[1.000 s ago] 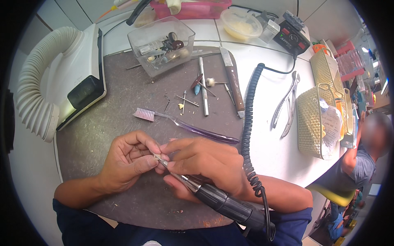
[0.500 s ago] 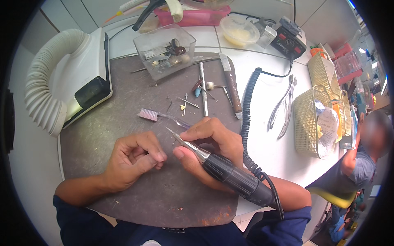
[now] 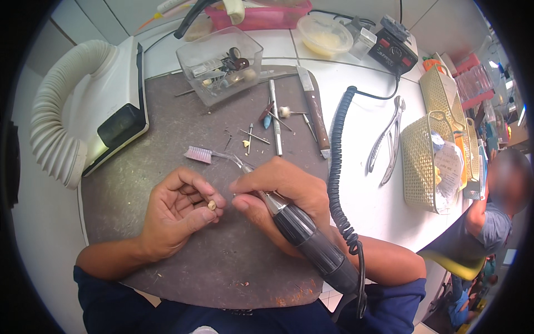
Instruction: The person uses a rotary tool to grind and shape a small, light-colored object held in their left hand. They periodically stop to brush the object with a small brush to remove debris. The task involves repetitive grinding and cleaning cycles on the single item.
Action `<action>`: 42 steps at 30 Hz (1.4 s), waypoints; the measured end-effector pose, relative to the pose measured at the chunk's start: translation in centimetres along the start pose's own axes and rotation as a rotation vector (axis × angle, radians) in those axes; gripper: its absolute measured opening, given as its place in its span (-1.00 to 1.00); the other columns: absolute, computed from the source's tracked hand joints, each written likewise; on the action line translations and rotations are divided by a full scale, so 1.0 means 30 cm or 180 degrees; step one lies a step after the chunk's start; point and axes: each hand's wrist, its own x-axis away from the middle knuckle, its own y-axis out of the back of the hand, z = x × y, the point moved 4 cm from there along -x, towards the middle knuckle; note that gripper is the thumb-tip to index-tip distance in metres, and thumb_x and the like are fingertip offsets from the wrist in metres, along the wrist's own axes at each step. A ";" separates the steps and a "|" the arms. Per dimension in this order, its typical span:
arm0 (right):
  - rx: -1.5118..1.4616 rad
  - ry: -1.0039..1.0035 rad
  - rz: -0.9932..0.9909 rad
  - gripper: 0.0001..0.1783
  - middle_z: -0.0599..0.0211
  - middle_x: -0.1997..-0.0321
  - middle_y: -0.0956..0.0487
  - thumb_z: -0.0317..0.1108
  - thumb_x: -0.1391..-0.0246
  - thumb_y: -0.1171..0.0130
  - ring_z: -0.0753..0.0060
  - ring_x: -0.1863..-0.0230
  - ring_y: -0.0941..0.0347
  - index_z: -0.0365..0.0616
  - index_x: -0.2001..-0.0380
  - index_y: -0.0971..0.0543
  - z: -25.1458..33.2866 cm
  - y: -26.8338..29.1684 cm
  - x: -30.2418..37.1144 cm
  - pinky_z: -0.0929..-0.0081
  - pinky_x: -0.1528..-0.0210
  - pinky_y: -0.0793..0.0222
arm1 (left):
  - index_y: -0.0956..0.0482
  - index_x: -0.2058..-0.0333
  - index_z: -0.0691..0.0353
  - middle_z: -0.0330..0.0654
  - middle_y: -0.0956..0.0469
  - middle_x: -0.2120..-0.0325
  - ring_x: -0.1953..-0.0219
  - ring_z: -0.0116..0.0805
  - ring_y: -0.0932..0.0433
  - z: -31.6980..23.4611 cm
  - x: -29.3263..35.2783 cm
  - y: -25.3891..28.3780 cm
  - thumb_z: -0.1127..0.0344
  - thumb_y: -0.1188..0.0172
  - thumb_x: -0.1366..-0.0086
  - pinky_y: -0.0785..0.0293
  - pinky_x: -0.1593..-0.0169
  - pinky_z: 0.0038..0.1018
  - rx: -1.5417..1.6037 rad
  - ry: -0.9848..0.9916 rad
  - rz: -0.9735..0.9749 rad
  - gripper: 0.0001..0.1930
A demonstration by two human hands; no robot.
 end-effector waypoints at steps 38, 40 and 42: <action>-0.0032 -0.0284 0.0352 -0.74 0.24 0.33 -0.59 -0.52 0.05 -0.30 0.40 0.30 -0.56 -0.21 0.22 -0.58 0.009 -0.030 -0.021 0.51 0.19 -0.43 | -0.40 0.22 0.35 -0.05 -0.55 0.28 0.21 -0.38 -0.59 -0.002 0.007 -0.016 0.56 -0.13 -0.28 -0.56 0.08 -0.48 -0.0102 -0.0297 0.0034 -0.87; -0.0023 -0.0269 0.0340 -0.74 0.24 0.34 -0.59 -0.52 0.06 -0.30 0.41 0.30 -0.56 -0.20 0.22 -0.59 0.008 -0.031 -0.021 0.51 0.20 -0.43 | -0.40 0.22 0.36 -0.05 -0.55 0.28 0.22 -0.39 -0.59 -0.002 0.008 -0.016 0.57 -0.13 -0.28 -0.55 0.08 -0.48 -0.0114 -0.0299 0.0031 -0.87; -0.0020 -0.0237 0.0315 -0.74 0.25 0.34 -0.59 -0.52 0.07 -0.30 0.41 0.31 -0.56 -0.20 0.23 -0.59 0.005 -0.033 -0.019 0.52 0.21 -0.43 | -0.42 0.18 0.40 -0.05 -0.54 0.24 0.17 -0.38 -0.57 0.002 0.010 -0.010 0.58 -0.10 -0.30 -0.55 0.05 -0.49 -0.0098 -0.0354 0.0143 -0.87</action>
